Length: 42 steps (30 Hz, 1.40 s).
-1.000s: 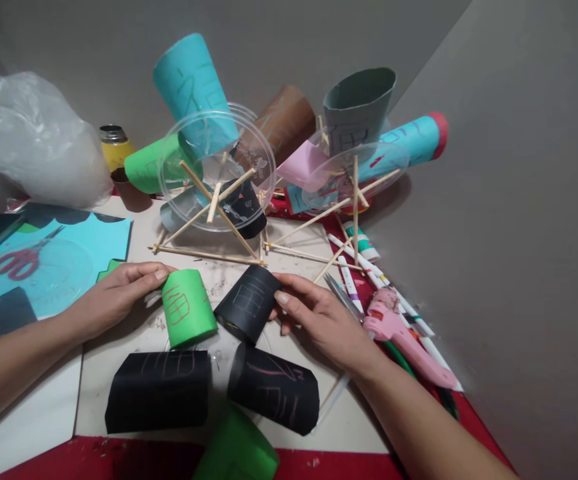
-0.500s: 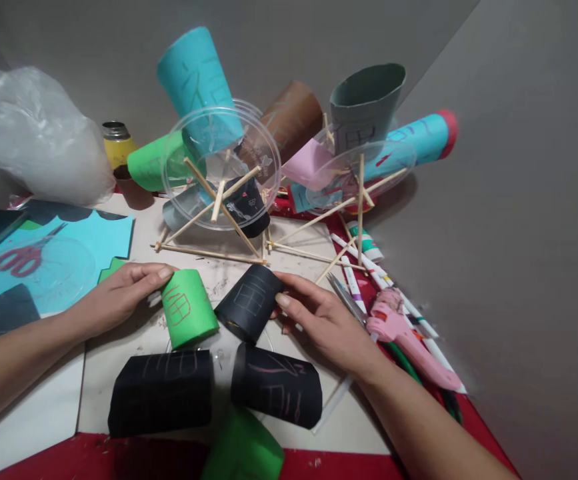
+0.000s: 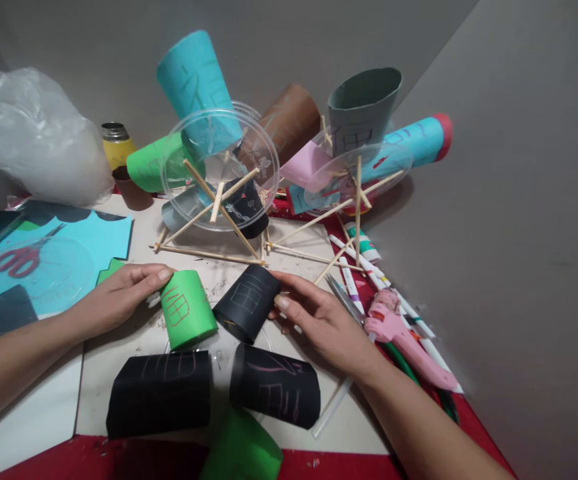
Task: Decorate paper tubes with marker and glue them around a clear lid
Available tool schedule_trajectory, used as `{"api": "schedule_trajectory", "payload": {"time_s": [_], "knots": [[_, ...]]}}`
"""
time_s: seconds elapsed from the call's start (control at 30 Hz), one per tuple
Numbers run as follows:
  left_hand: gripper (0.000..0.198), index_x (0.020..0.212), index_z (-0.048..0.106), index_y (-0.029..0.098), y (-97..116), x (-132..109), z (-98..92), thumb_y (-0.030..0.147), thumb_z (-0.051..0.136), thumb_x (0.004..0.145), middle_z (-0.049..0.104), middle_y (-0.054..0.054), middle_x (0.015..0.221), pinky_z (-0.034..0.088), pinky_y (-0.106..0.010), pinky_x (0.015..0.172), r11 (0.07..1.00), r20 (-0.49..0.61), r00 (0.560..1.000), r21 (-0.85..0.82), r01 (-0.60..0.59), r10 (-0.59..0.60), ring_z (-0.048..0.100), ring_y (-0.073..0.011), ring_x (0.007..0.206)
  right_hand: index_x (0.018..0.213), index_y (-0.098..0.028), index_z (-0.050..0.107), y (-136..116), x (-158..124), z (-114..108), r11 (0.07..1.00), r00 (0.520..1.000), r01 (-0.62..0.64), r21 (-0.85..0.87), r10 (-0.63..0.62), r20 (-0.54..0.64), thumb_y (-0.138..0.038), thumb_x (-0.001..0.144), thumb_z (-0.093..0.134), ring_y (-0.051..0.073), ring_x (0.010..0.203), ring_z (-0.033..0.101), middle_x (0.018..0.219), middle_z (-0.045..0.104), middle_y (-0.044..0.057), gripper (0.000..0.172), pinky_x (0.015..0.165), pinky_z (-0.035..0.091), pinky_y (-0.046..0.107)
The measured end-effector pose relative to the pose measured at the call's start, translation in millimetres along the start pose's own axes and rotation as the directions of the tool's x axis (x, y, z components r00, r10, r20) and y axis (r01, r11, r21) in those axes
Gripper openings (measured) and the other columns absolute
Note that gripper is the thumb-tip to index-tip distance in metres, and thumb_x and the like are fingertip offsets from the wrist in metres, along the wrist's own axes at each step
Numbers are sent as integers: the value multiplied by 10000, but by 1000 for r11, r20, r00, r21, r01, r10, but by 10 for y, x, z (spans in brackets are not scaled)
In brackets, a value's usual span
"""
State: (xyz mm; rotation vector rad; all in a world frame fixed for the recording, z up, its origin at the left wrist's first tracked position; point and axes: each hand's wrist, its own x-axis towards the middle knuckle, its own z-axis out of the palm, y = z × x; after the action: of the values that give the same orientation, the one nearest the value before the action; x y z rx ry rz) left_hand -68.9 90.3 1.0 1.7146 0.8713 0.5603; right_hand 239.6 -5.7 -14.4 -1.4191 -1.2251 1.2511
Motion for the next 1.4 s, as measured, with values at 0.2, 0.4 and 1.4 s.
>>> {"api": "schedule_trajectory", "payload": {"time_s": [0.2, 0.4, 1.4], "knots": [[457, 690, 507, 198, 15, -2, -1, 540, 462, 989, 439, 20, 708, 352, -297, 679, 1000, -13, 1000, 25, -10, 10, 406, -150, 691, 1298, -281, 697, 9, -15, -5, 999, 1000, 13, -39, -13, -14, -548, 871, 761, 178, 817, 642, 949, 714, 47, 507, 676, 504, 295], [463, 671, 446, 204, 49, -9, -1, 536, 454, 993, 391, 27, 707, 344, -289, 663, 999, -7, 1000, 40, -16, 16, 373, -144, 680, 1303, -296, 706, 23, -20, -10, 1000, 1000, 0, -22, 0, -5, -556, 876, 750, 175, 804, 645, 902, 728, 37, 502, 667, 503, 282], [437, 781, 639, 178, -59, -6, -12, 542, 498, 977, 613, -25, 755, 465, -327, 761, 999, 2, 999, 25, -47, 47, 555, -185, 747, 1402, -430, 624, -353, -1217, -165, 561, 887, 318, -764, -461, 30, -434, 937, 671, 213, 732, 764, 929, 800, 31, 467, 673, 635, 295]]}}
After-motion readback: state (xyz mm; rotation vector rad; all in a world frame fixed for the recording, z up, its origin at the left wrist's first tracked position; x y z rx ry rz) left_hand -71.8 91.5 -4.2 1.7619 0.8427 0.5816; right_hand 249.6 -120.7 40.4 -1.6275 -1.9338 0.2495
